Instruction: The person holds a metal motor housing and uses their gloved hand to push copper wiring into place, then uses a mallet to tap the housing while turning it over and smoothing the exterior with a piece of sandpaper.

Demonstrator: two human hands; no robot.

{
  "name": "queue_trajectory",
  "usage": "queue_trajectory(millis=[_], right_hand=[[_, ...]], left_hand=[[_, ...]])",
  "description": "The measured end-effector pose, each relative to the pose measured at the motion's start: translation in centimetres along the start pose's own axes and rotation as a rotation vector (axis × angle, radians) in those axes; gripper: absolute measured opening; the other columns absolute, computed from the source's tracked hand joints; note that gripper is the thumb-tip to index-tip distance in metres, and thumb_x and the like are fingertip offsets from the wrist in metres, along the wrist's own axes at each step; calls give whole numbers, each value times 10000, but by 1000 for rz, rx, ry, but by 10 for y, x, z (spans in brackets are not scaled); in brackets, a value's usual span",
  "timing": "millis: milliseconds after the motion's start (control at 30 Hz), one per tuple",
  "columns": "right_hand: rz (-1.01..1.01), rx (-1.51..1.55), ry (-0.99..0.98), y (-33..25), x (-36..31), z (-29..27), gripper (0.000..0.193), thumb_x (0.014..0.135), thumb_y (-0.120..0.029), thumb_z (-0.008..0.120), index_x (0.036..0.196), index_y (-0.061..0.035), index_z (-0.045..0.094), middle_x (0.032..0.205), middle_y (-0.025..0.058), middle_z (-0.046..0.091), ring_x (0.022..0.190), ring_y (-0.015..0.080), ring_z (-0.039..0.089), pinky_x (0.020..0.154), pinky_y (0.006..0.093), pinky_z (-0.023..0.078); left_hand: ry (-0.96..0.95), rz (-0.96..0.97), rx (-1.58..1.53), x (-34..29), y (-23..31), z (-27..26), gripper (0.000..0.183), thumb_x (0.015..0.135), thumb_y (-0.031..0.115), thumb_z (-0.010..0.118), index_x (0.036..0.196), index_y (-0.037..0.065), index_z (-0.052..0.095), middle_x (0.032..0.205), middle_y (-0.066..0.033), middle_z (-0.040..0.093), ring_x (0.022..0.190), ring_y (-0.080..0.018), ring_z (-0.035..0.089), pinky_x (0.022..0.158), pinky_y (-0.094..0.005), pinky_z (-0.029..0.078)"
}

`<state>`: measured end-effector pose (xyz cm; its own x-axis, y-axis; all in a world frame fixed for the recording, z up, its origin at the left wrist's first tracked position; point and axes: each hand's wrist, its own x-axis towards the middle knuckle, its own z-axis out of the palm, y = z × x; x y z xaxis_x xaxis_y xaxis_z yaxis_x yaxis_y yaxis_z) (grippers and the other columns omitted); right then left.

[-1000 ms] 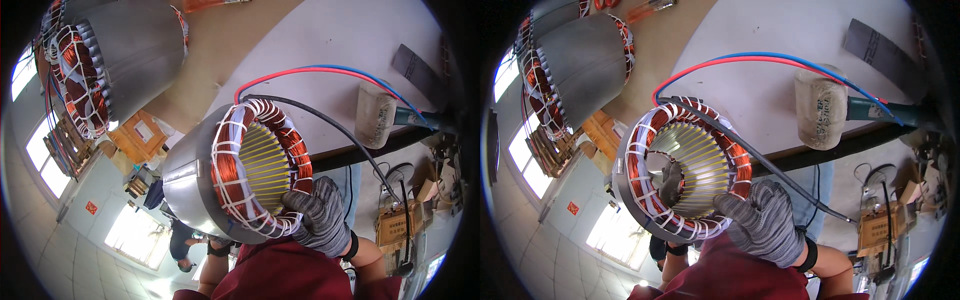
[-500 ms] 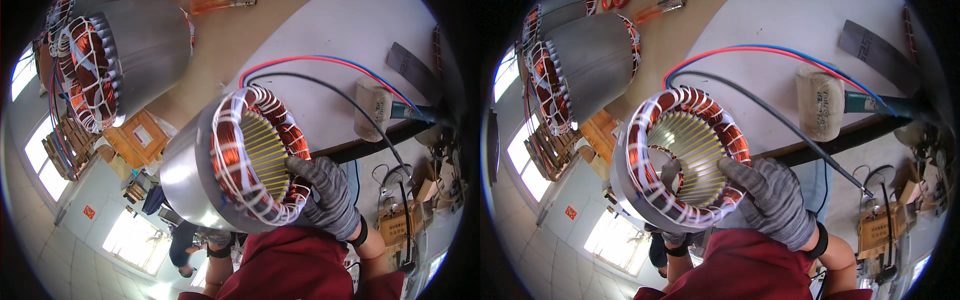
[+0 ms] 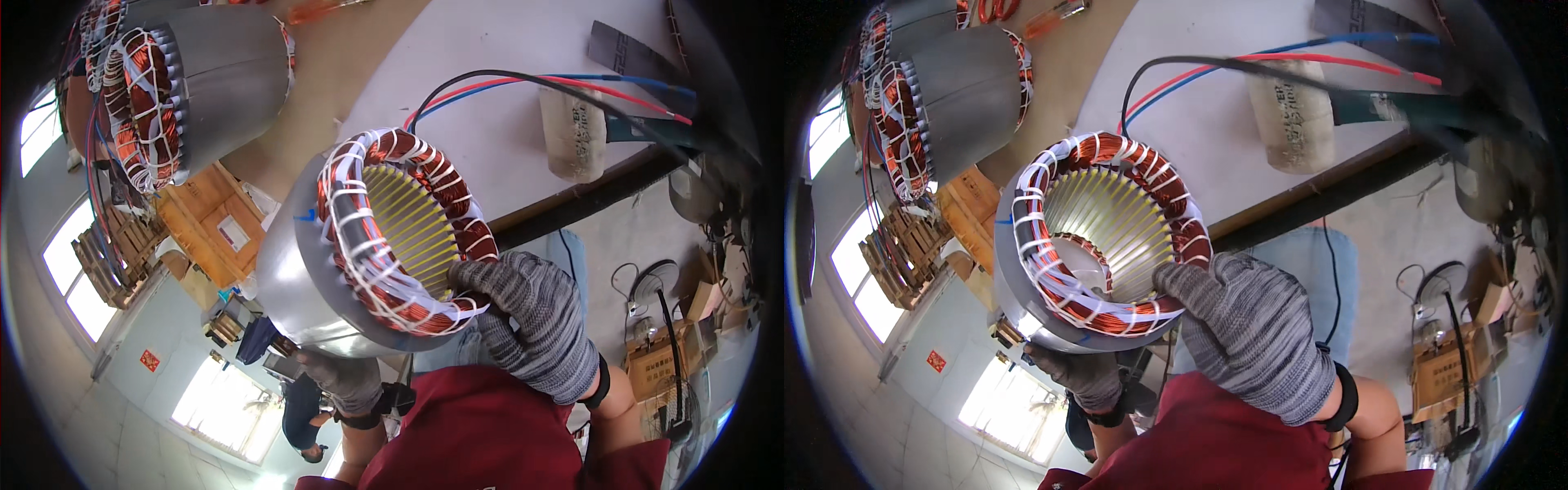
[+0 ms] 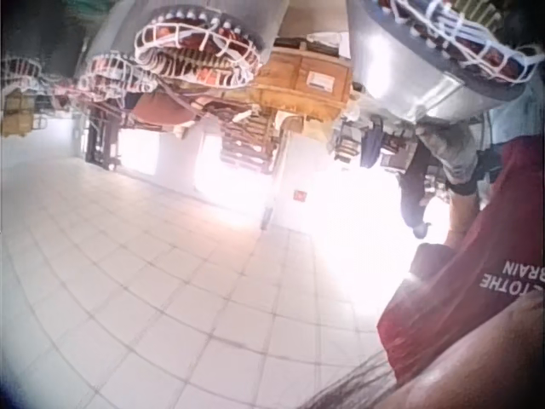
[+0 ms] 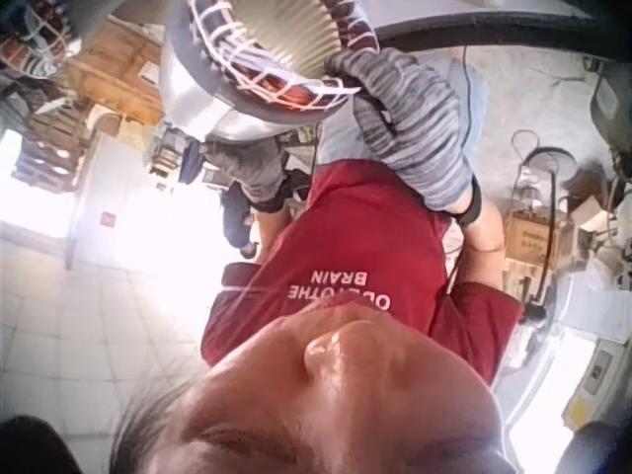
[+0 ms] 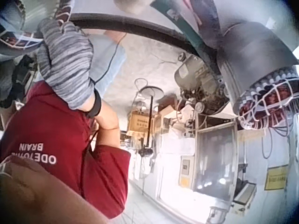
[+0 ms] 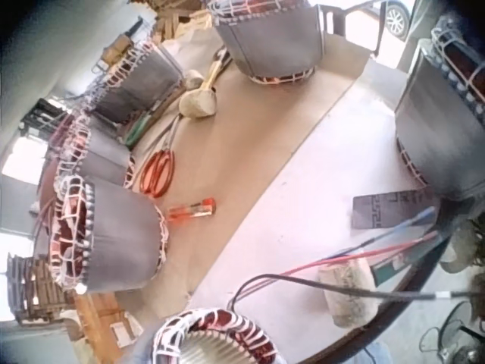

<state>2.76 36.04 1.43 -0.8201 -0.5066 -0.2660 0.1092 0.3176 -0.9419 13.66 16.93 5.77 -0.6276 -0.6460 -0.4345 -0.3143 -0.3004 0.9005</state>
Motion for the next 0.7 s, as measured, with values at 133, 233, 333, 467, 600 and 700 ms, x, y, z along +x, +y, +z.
queue_trajectory(millis=[133, 233, 333, 467, 600, 700], right_hand=[[-51, 143, -34, 9, 3, -6, 354, 682, -74, 518, 1036, -60, 537, 781, 91, 557, 707, 268, 538, 610, 364, 432], [-70, -98, 225, 33, 13, -13, 286, 705, -40, 519, 986, -45, 569, 842, 84, 607, 689, 239, 567, 636, 317, 453], [-134, -372, 241, 50, 25, -15, 346, 640, 14, 553, 975, -72, 571, 763, 62, 595, 629, 215, 558, 570, 300, 449], [-237, -603, 248, 61, 21, -4, 473, 595, -126, 584, 1064, -138, 525, 662, 29, 504, 580, 209, 510, 485, 349, 422], [-226, -644, 263, 60, 21, 0, 480, 586, -127, 590, 1062, -138, 524, 667, 32, 508, 572, 208, 510, 478, 348, 417], [-241, -622, 277, 62, 20, -1, 440, 602, -117, 582, 1039, -131, 535, 666, 32, 512, 569, 214, 512, 478, 350, 416]], left_hand=[[30, -38, 61, 17, 18, 19, 634, 798, 499, 449, 1265, 95, 304, 1261, -83, 378, 1151, -258, 368, 947, -453, 321], [-22, -155, -168, 28, 30, 25, 587, 803, 508, 431, 1231, 116, 344, 1237, -82, 389, 1119, -256, 397, 904, -463, 378], [261, -18, 26, 36, 29, 28, 583, 807, 515, 419, 1233, 125, 341, 1242, -78, 384, 1116, -251, 400, 901, -486, 383], [222, -45, 53, 44, 35, 20, 586, 806, 518, 419, 1232, 122, 341, 1245, -77, 381, 1120, -248, 398, 903, -493, 383], [114, -76, 57, 39, 38, 18, 613, 790, 522, 449, 1242, 125, 333, 1256, -77, 373, 1133, -258, 386, 926, -484, 355], [94, -117, 18, 30, 29, 12, 644, 776, 537, 470, 1241, 110, 339, 1238, -70, 389, 1126, -237, 388, 942, -444, 328]])
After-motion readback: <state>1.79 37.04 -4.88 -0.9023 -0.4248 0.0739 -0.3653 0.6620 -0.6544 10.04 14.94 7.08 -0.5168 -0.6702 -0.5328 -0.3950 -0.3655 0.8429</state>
